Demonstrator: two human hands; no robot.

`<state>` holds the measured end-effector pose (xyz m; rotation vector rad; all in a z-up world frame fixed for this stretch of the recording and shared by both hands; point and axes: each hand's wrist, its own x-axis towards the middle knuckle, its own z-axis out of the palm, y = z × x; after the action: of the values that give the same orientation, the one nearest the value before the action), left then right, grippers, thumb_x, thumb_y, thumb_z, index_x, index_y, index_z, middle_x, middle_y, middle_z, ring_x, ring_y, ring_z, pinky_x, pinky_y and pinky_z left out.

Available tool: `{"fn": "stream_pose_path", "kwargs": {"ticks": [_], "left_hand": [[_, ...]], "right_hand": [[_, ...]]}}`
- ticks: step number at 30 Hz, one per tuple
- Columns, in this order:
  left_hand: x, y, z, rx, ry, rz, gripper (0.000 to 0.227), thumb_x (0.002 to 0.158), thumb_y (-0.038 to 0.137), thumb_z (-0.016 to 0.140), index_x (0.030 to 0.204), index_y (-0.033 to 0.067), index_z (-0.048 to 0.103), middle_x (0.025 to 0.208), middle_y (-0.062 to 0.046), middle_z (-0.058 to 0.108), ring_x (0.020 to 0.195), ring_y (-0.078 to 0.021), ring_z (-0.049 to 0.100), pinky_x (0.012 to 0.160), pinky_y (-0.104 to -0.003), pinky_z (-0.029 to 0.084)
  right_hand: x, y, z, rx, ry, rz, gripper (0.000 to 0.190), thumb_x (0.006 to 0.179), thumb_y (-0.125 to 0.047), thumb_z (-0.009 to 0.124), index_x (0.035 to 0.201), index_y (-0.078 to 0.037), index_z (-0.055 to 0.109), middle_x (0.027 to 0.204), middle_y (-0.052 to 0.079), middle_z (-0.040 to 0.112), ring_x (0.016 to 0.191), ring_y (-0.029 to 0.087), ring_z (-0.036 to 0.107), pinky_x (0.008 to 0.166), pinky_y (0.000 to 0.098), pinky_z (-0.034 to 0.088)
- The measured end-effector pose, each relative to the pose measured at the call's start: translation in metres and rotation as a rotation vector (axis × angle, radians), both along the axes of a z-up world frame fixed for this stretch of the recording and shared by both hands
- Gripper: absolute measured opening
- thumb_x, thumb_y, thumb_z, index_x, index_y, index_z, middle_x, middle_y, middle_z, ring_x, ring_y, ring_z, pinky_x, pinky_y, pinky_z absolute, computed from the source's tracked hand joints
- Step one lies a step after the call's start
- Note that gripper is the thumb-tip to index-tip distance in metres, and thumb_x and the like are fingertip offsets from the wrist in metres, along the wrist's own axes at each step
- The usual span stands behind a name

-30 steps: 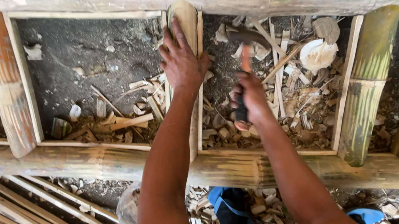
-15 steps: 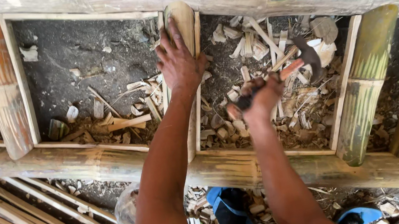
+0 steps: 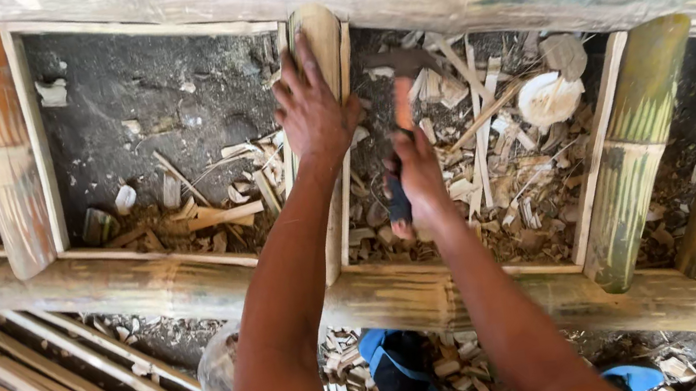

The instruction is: The person assembles a bamboo frame by cutting bamboo strips with a hand saw and nailing them into place with a hammer. They repeatedly measure, cut, and secure the strips to form a rectangular structure.

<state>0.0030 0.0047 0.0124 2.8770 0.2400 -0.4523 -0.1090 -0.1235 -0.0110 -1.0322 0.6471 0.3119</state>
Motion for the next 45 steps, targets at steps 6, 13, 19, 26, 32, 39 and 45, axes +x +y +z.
{"fn": "stream_pose_path", "kwargs": {"ticks": [6,13,19,26,32,39,45], "left_hand": [[-0.005,0.002,-0.006,0.01,-0.063,-0.017,0.129,0.082,0.05,0.084,0.158,0.018,-0.015,0.166,-0.021,0.013,0.144,-0.0518,0.032,0.107,-0.068,0.042],[-0.005,0.004,-0.011,0.018,-0.002,0.002,0.133,0.08,0.051,0.086,0.157,0.0193,-0.018,0.166,-0.022,0.01,0.143,-0.0532,0.03,0.106,-0.07,0.04],[-0.012,0.01,-0.013,-0.057,-0.122,-0.018,0.135,0.078,0.048,0.089,0.158,0.0255,-0.018,0.167,-0.019,0.011,0.145,-0.0512,0.031,0.107,-0.07,0.041],[-0.046,0.022,-0.038,-0.099,-0.127,0.059,0.136,0.077,0.053,0.091,0.154,0.0321,-0.019,0.167,-0.018,0.005,0.144,-0.0512,0.03,0.097,-0.067,0.049],[-0.046,0.025,-0.053,-0.062,-0.23,0.005,0.135,0.079,0.05,0.09,0.156,0.0308,-0.019,0.166,-0.018,0.012,0.139,-0.05,0.038,0.099,-0.065,0.051],[-0.046,0.027,-0.053,-0.058,-0.23,0.013,0.131,0.079,0.046,0.089,0.158,0.0259,-0.013,0.165,-0.019,0.018,0.139,-0.0507,0.04,0.098,-0.065,0.051],[-0.049,0.028,-0.046,-0.089,-0.305,-0.03,0.132,0.081,0.05,0.09,0.159,0.0264,-0.013,0.162,-0.023,0.021,0.139,-0.0517,0.041,0.098,-0.066,0.051]], "right_hand": [[-0.01,0.003,-0.016,0.09,0.075,-0.314,0.034,0.115,-0.036,0.037,0.111,-0.003,0.046,0.069,0.004,0.054,0.053,0.016,0.054,0.045,0.0326,0.049],[0.019,0.003,-0.001,-0.023,0.048,-0.031,0.023,0.108,-0.025,0.044,0.127,-0.011,0.045,0.068,0.001,0.051,0.05,0.013,0.048,0.041,0.0318,0.046],[-0.041,-0.038,-0.005,-0.021,0.003,-0.071,0.024,0.107,-0.019,0.046,0.129,-0.011,0.049,0.073,0.003,0.057,0.055,0.014,0.053,0.043,0.0319,0.048],[-0.16,-0.063,-0.012,0.068,0.234,-0.701,0.015,0.108,-0.026,0.048,0.114,-0.012,0.049,0.074,0.0,0.054,0.059,0.013,0.053,0.046,0.0308,0.049],[-0.151,-0.023,0.018,0.266,0.348,-0.15,0.019,0.102,-0.025,0.054,0.114,-0.013,0.061,0.067,0.001,0.052,0.053,0.011,0.047,0.04,0.0263,0.041],[-0.143,-0.026,0.041,0.002,0.529,-0.528,0.029,0.106,-0.031,0.048,0.113,-0.004,0.057,0.072,0.004,0.058,0.056,0.011,0.054,0.045,0.0269,0.051],[-0.132,-0.015,0.034,0.323,0.352,-0.126,0.023,0.104,-0.026,0.048,0.118,-0.014,0.061,0.065,-0.002,0.053,0.051,0.009,0.046,0.041,0.0243,0.042]]}}
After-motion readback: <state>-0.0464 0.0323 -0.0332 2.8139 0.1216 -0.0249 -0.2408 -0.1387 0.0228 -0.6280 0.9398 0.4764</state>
